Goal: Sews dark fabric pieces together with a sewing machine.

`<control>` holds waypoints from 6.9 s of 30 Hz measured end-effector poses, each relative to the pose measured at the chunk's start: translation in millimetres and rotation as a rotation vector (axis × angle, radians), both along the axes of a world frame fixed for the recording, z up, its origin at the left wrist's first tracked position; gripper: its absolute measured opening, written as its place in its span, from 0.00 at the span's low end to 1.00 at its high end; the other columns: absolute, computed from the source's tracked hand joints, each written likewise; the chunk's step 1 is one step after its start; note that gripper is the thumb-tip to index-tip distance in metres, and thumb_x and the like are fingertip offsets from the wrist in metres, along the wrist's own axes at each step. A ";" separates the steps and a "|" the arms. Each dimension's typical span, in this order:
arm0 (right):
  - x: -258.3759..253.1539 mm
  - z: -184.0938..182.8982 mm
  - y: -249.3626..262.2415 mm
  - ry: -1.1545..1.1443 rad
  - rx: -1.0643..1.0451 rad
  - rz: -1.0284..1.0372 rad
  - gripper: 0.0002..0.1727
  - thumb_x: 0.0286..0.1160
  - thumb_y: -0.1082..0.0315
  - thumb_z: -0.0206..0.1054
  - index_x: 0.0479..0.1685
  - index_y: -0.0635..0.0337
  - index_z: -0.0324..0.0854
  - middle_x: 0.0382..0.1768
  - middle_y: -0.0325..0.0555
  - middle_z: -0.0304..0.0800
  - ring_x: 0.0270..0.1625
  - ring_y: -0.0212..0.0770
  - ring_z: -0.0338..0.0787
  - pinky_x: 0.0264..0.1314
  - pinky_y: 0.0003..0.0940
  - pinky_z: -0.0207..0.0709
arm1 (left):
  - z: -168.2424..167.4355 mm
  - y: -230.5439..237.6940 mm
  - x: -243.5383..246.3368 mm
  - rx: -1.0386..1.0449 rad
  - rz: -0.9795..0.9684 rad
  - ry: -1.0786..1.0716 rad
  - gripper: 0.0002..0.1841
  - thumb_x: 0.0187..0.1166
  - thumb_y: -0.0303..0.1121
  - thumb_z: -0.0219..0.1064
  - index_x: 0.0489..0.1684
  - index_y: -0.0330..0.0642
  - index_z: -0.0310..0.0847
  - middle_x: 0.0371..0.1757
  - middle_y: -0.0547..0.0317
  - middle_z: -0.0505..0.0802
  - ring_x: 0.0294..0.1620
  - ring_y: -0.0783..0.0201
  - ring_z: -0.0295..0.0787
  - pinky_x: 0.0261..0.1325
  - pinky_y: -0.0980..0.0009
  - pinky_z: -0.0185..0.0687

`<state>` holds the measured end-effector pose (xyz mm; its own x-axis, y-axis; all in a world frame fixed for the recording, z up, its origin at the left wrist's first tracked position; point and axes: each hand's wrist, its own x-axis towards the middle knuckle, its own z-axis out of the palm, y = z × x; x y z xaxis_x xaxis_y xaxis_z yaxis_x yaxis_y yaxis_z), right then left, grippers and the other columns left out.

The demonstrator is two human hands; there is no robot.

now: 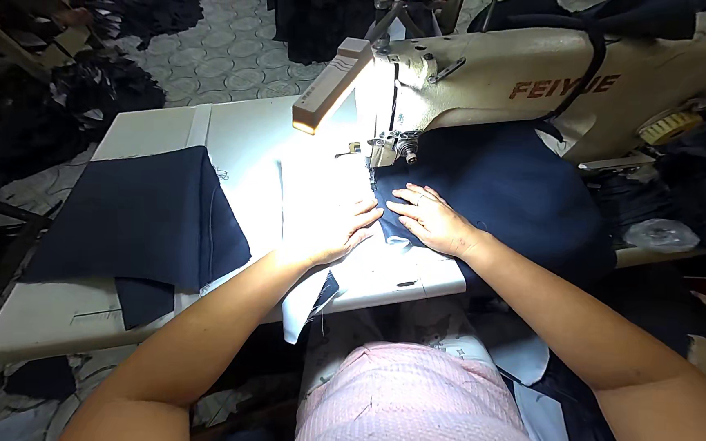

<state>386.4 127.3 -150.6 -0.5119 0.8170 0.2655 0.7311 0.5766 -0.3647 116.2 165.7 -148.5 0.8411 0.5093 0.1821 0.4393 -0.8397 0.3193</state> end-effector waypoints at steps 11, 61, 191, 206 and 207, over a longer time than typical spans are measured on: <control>-1.0 -4.2 -5.3 0.104 0.214 0.120 0.17 0.80 0.72 0.59 0.56 0.65 0.92 0.59 0.59 0.92 0.69 0.58 0.87 0.79 0.50 0.74 | 14.2 20.3 32.4 0.332 -0.301 -0.184 0.10 0.81 0.22 0.57 0.41 0.29 0.87 0.42 0.39 0.92 0.46 0.43 0.92 0.50 0.52 0.84; -18.1 73.2 35.7 -0.234 -0.204 0.203 0.24 0.81 0.82 0.58 0.77 0.66 0.75 0.45 0.62 0.92 0.49 0.60 0.92 0.60 0.56 0.81 | 6.0 -11.8 50.4 0.120 0.322 -0.132 0.10 0.81 0.23 0.60 0.37 0.27 0.87 0.39 0.37 0.91 0.45 0.41 0.92 0.49 0.46 0.82; -20.3 -2.1 -141.9 0.126 -0.043 -0.526 0.23 0.84 0.61 0.61 0.71 0.62 0.84 0.79 0.70 0.74 0.87 0.73 0.63 0.87 0.76 0.44 | 79.5 -119.0 -126.5 -0.016 0.574 -0.049 0.06 0.78 0.30 0.71 0.41 0.36 0.85 0.33 0.46 0.90 0.36 0.46 0.89 0.40 0.39 0.83; -73.9 -4.2 -93.3 0.088 -0.154 -0.007 0.30 0.86 0.47 0.56 0.87 0.43 0.72 0.88 0.56 0.66 0.91 0.56 0.63 0.87 0.65 0.56 | -1.5 -129.5 -46.8 -0.083 0.403 0.065 0.41 0.88 0.66 0.37 0.94 0.48 0.58 0.95 0.52 0.62 0.97 0.47 0.45 0.89 0.27 0.33; -53.9 -1.6 -81.3 0.022 -0.111 -0.006 0.32 0.85 0.46 0.54 0.87 0.43 0.71 0.87 0.54 0.68 0.91 0.54 0.64 0.88 0.64 0.56 | -2.8 -119.3 -41.3 -0.054 0.377 0.112 0.39 0.89 0.65 0.36 0.94 0.54 0.59 0.95 0.53 0.60 0.97 0.44 0.43 0.86 0.22 0.30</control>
